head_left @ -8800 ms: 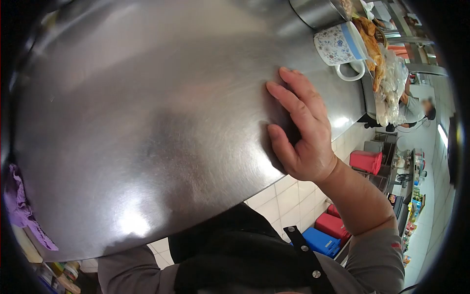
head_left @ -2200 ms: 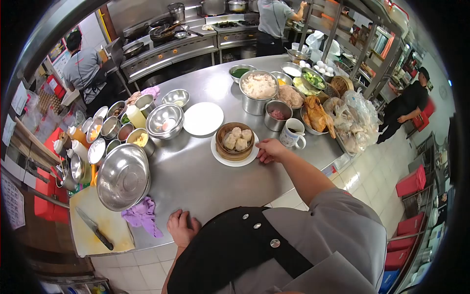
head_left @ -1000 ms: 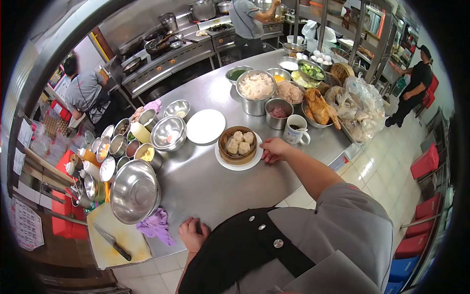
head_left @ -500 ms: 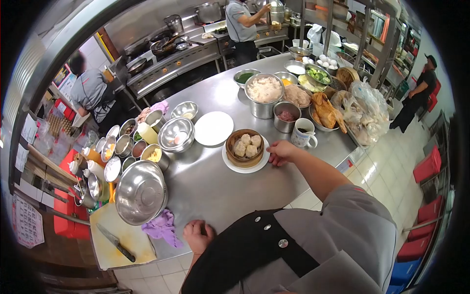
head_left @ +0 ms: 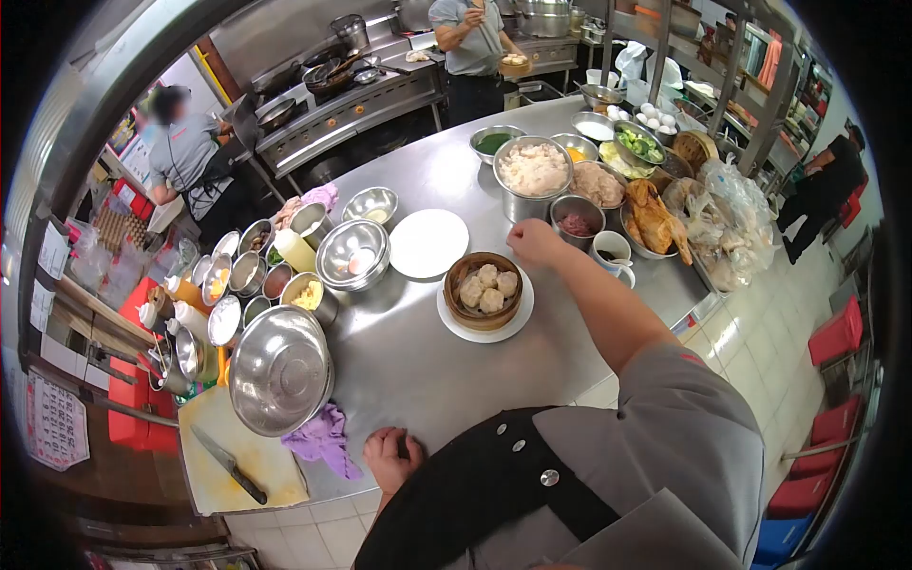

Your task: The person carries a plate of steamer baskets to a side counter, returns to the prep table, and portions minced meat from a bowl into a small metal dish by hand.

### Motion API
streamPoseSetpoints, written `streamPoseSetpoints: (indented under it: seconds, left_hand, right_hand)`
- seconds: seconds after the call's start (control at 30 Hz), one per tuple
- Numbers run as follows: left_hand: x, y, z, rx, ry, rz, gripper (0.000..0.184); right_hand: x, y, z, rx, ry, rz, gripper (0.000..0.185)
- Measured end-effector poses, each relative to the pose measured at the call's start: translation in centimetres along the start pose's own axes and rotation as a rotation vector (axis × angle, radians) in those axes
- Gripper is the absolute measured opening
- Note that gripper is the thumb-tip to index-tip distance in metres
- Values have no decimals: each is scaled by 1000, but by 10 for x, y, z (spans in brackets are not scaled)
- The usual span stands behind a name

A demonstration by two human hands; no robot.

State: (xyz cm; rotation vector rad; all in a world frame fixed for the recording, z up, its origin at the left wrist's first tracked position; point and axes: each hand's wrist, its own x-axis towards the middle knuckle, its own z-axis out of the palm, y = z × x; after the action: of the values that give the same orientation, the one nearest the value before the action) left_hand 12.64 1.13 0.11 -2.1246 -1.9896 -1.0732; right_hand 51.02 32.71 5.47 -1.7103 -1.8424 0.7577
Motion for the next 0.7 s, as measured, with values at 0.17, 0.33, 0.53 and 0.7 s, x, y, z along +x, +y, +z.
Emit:
streamPoseSetpoints:
  seconds: [0.17, 0.33, 0.53, 0.7]
  left_hand:
    - [-1, -2, 1, -24, -3, 15, 20]
    - [4, 2, -1, 13, -15, 12, 22]
    - [5, 5, 0, 63, -7, -38, 24]
    - [9, 6, 4, 55, -3, -35, 24]
  right_hand:
    - [30, -32, 3, 293, -65, 109, 22]
    - [71, -39, 14, 448, -121, 178, 22]
    - [119, -34, 37, 544, -86, 217, 20]
    - [173, -21, 59, 599, 54, 308, 22]
